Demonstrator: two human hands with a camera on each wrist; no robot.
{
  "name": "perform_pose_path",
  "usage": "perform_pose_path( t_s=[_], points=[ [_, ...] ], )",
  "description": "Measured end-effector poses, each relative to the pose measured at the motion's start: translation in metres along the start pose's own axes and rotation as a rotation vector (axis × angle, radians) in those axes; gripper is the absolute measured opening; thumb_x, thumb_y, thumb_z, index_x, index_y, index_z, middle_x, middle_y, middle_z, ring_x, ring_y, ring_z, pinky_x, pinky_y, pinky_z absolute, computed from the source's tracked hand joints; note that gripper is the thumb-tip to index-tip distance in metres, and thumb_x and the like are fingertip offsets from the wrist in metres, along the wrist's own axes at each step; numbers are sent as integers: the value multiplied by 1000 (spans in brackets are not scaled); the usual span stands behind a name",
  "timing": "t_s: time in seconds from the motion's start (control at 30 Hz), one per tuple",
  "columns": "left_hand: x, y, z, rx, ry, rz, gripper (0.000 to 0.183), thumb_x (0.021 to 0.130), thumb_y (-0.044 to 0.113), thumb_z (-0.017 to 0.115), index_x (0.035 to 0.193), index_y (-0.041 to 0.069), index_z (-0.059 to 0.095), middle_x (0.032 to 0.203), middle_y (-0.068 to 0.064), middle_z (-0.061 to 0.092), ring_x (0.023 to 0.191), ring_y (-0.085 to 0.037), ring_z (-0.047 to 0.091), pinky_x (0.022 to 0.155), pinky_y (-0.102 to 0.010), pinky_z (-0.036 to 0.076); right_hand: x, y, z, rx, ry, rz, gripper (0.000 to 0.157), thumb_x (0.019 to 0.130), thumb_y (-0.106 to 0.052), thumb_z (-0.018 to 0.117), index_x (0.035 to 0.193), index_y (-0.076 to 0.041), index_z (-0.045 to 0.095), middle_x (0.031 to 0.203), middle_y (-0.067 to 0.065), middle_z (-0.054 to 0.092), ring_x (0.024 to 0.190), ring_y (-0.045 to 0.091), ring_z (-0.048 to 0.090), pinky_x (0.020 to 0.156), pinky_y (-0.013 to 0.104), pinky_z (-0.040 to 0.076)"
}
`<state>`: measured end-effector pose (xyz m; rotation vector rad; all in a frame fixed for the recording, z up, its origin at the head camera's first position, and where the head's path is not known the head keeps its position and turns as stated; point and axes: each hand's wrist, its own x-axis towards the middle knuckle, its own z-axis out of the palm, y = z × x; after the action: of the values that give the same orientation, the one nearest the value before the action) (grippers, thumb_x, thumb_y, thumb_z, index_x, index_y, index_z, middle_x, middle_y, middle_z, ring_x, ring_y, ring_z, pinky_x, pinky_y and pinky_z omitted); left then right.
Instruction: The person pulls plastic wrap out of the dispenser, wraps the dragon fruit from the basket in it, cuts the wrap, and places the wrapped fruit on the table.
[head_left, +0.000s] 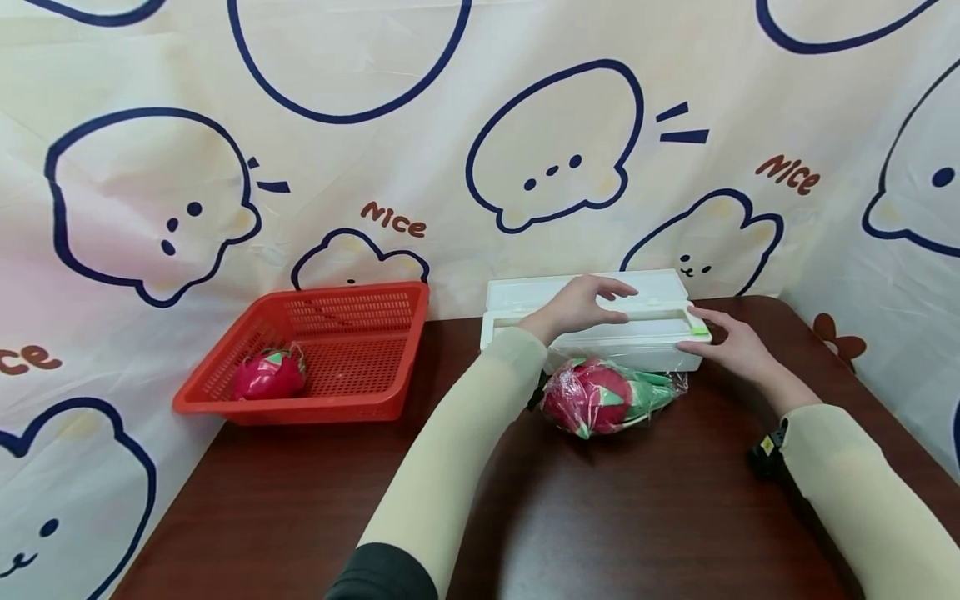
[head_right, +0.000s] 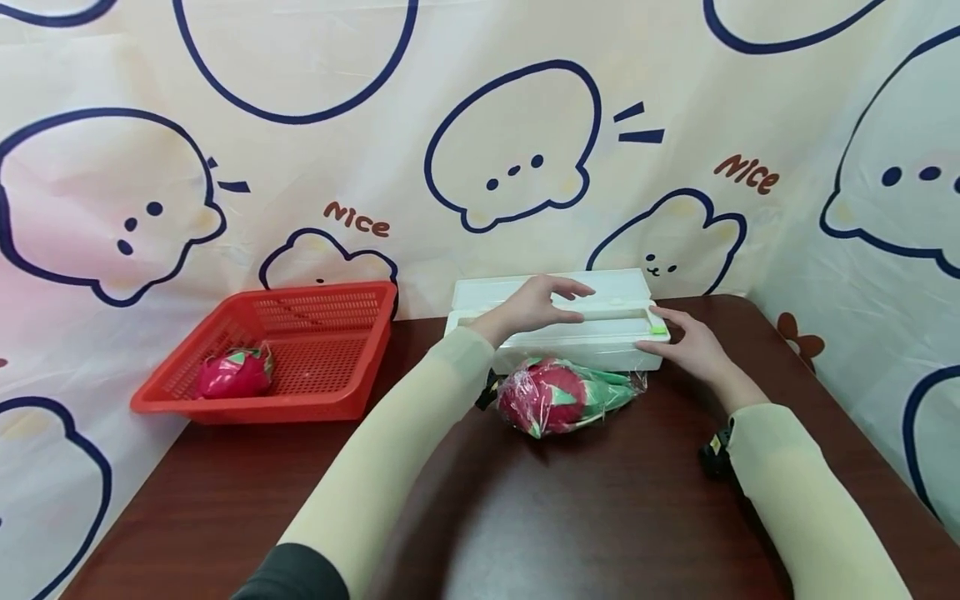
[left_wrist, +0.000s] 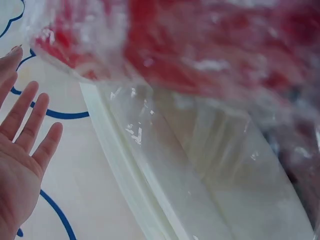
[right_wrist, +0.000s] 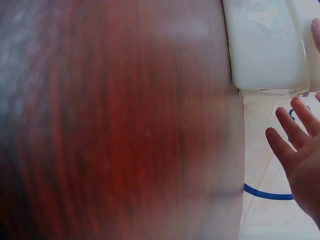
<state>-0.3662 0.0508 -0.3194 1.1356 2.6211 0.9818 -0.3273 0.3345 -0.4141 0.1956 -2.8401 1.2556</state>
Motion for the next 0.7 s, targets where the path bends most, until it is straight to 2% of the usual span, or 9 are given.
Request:
perform_pose_path(
  t_s=[0.13, 0.4, 0.7],
  points=[
    [7, 4, 2, 16, -26, -7, 45, 89, 21, 73, 132, 15, 62, 130, 3, 61, 116, -13, 54, 91, -21, 45, 0, 1, -1, 39, -10, 10, 92, 85, -50, 71, 152, -5, 27, 151, 30, 25, 133, 49, 25, 100, 72, 21],
    [27, 12, 0, 51, -128, -38, 46, 88, 14, 74, 132, 16, 62, 132, 0, 60, 116, -14, 53, 87, -20, 45, 5, 3, 1, 81, -33, -9, 89, 85, -46, 73, 150, -2, 31, 150, 29, 28, 130, 47, 29, 101, 69, 24],
    [47, 29, 7, 67, -216, 2, 45, 88, 9, 73, 131, 13, 62, 132, 1, 60, 119, -17, 53, 87, -20, 45, 5, 7, -3, 127, -58, -12, 84, 87, -38, 72, 150, -4, 29, 149, 33, 28, 128, 47, 34, 101, 64, 31]
  ],
)
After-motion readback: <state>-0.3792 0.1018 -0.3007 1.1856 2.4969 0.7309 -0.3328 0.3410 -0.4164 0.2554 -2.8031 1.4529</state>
